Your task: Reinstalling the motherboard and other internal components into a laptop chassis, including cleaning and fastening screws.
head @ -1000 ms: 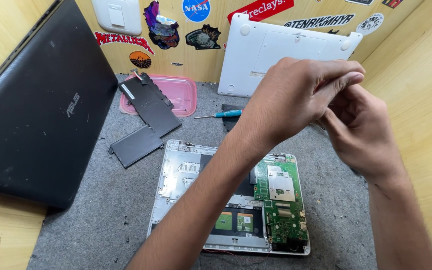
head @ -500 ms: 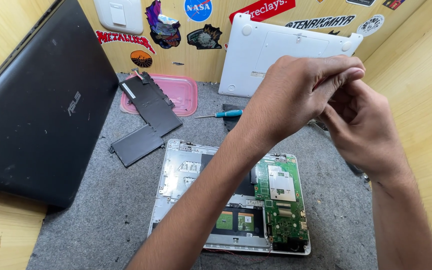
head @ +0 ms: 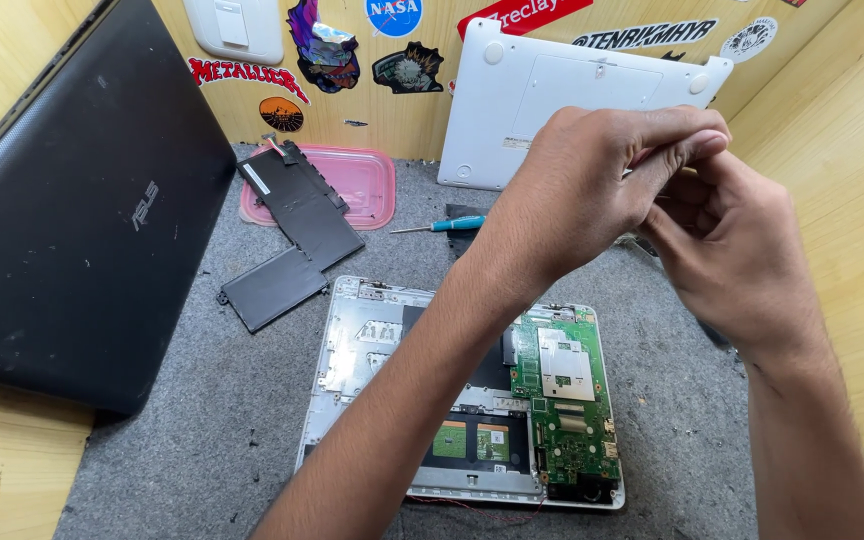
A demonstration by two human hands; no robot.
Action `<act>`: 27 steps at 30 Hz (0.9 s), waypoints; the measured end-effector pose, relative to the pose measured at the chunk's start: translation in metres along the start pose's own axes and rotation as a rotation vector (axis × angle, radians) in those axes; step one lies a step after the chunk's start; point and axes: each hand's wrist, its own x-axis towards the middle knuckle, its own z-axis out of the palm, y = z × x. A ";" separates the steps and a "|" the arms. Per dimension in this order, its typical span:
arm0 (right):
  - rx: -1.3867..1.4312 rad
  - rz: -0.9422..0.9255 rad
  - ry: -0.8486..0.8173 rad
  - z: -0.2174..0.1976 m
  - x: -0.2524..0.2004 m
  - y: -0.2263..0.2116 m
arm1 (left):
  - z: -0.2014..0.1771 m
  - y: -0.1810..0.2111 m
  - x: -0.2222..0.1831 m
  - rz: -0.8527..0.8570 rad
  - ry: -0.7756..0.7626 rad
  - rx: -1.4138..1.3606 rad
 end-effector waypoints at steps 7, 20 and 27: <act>-0.052 0.010 0.021 0.002 0.002 -0.020 | -0.010 0.011 0.000 -0.204 0.009 0.120; -0.172 0.194 -0.044 -0.003 0.007 -0.027 | -0.021 0.027 0.004 -0.289 -0.034 0.194; 0.100 0.140 -0.200 0.001 0.006 -0.019 | -0.018 0.025 0.003 -0.297 -0.020 0.204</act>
